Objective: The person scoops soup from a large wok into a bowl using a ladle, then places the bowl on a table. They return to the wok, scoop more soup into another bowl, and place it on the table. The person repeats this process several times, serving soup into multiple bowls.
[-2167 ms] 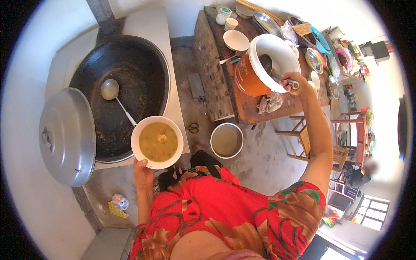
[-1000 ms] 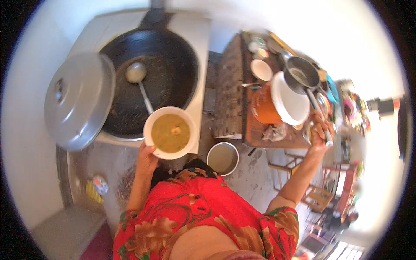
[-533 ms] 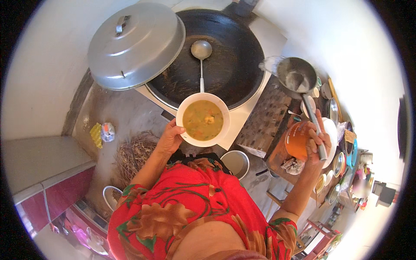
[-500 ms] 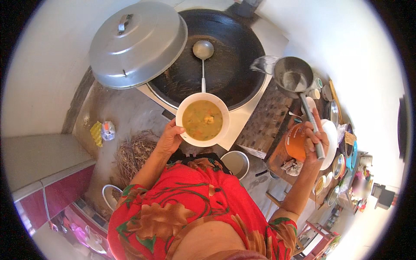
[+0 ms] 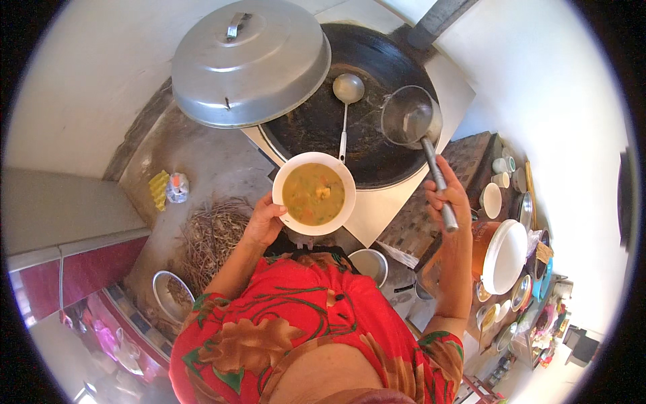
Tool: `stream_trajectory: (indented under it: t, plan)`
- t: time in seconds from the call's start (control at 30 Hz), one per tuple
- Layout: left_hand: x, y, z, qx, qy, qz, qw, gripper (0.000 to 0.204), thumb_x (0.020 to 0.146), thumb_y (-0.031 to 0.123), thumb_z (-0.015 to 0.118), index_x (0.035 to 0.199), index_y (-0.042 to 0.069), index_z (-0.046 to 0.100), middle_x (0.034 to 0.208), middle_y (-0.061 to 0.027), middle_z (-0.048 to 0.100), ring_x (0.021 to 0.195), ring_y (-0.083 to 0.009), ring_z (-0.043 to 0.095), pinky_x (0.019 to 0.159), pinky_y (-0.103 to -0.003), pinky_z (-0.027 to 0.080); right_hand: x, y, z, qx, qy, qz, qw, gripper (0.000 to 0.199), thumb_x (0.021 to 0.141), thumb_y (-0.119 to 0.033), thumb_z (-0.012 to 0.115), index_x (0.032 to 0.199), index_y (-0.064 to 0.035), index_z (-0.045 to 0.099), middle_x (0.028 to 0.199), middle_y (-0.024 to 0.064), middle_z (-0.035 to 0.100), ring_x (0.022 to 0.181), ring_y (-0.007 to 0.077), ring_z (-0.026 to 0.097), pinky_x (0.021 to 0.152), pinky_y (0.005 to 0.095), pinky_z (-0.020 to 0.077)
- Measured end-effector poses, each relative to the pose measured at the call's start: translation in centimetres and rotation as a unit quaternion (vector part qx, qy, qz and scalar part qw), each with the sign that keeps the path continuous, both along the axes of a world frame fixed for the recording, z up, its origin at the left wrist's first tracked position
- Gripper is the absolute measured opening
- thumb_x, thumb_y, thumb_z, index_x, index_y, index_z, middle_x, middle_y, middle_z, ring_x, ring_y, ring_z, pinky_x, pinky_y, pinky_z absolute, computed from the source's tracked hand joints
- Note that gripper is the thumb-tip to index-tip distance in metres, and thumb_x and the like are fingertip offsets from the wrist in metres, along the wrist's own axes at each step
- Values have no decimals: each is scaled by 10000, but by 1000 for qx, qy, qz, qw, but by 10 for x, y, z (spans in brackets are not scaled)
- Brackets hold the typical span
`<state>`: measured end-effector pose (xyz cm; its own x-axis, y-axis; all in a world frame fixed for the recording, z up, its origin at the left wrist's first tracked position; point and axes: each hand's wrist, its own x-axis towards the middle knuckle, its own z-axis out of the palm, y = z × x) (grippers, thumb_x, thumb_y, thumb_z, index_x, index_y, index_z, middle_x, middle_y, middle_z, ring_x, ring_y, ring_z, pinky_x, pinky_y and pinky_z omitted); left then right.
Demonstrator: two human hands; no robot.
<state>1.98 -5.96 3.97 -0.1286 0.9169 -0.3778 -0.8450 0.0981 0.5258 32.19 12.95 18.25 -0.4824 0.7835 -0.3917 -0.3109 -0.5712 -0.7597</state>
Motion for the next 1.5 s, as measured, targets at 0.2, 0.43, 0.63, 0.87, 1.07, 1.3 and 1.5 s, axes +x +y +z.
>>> stream_trajectory:
  t: [0.2,0.43,0.63,0.87,1.07,1.3,1.5]
  plan:
    - [0,-10,-4,-2,13,25,1000,508,686,68,658,1168,-13,522,1097,-100,611,1029,-209,580,948,-353,428,-49,36,-27,62,-136,15,989,800,681,35,466,1431,-92,217,769,93,518,460,119,461,370,254,380]
    - [-4,-13,-7,-4,3,33,999,492,703,57,650,1174,-5,523,1092,-98,614,1014,-207,589,935,-348,439,-67,102,-31,239,-264,23,934,793,697,51,476,1435,-105,233,694,54,504,465,126,474,405,266,402]
    - [-6,-12,-5,-14,2,25,1000,498,705,61,649,1179,-8,514,1095,-98,612,1006,-205,593,927,-347,447,-39,81,-33,297,-374,7,878,845,659,68,481,1441,-132,230,705,51,489,503,129,465,442,257,412]
    - [3,7,-19,-11,-10,-4,1000,503,704,53,643,1182,-18,505,1101,-104,610,1008,-213,595,922,-348,455,9,30,-16,166,-207,-18,964,867,643,61,470,1448,-113,201,840,78,487,496,108,471,390,235,392]
    - [5,23,-21,-11,-1,-45,999,493,707,43,629,1179,-24,508,1125,-116,599,1024,-221,589,935,-354,447,29,-15,-25,37,161,-92,982,804,705,24,511,1436,-73,191,921,123,437,505,78,440,360,187,351]
    - [30,50,-20,5,17,-84,996,560,694,74,622,1213,-66,467,1175,-146,565,1093,-255,552,977,-381,418,90,-64,-10,44,350,-182,918,764,743,42,482,1431,-36,161,935,126,365,532,89,417,365,225,333]
    - [25,52,-20,-8,21,-107,994,645,671,95,628,1270,-24,420,1216,-162,532,1104,-283,546,950,-434,450,164,-119,32,183,218,-318,904,813,713,41,506,1431,-21,130,917,115,374,518,91,437,358,207,330]
